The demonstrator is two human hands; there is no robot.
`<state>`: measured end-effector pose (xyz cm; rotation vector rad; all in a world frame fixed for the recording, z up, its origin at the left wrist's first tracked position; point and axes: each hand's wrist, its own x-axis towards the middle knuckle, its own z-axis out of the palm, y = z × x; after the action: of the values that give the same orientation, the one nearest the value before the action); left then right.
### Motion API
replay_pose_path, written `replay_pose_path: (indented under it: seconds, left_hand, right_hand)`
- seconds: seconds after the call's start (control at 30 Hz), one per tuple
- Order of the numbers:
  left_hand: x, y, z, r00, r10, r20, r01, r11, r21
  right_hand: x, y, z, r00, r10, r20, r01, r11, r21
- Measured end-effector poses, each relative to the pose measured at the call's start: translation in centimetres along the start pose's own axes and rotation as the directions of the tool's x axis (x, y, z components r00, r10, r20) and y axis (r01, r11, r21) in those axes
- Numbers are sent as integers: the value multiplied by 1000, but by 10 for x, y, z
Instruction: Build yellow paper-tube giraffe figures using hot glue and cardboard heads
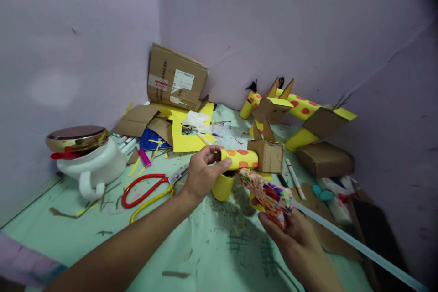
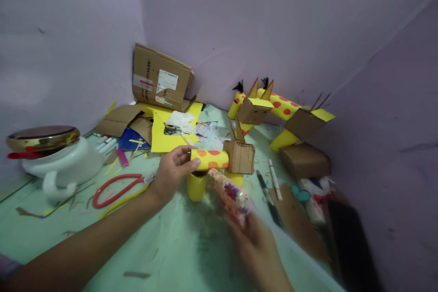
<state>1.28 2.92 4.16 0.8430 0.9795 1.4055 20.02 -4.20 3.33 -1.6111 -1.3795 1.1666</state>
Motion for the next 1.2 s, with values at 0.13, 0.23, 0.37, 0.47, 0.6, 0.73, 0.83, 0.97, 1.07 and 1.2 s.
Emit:
replay_pose_path:
  seconds: [0.13,0.23,0.37,0.47,0.6,0.73,0.83,0.97,1.07,1.2]
  left_hand:
    - [-1,1,0,1000,10,16,-10,1000,4]
    - [-1,1,0,1000,11,13,-11,1000,11]
    - [-2,2,0,1000,0,8,0,1000,3]
    - [-2,2,0,1000,4,9,-4,1000,4]
    - [-1,0,-1,1000,17,11,-17,1000,11]
    - [-1,0,-1,1000,8,20,-8,1000,4]
    - [-1,0,-1,1000,12,21,-12,1000,8]
    - [-1,1,0,1000,20,14,-20,1000,12]
    - [-2,1,1,1000,17,8,-18,1000,15]
    - [-3,1,2,1000,29,5,-29,999,37]
  right_hand:
    - [1,-1,1,1000,-1,-30,0,1000,-16]
    - [1,-5,5,999,-43,-25,43,999,-6]
    - [2,-9,10,997,-70,-45,70,998,1]
    - [1,-9,11,997,-61,-38,60,998,-18]
    - [1,-8,12,998,-33,-61,32,999,-19]
    - [2,-7,12,998,-47,-43,46,999,-18]
    - [-1,-7,11,998,-54,-25,53,998,-25]
    - [-9,-7,11,994,-42,-103,43,999,3]
    - [-12,-4,9,997,-12,-72,12,1000,5]
    - [-11,-8,10,999,-3,32,4,1000,-16]
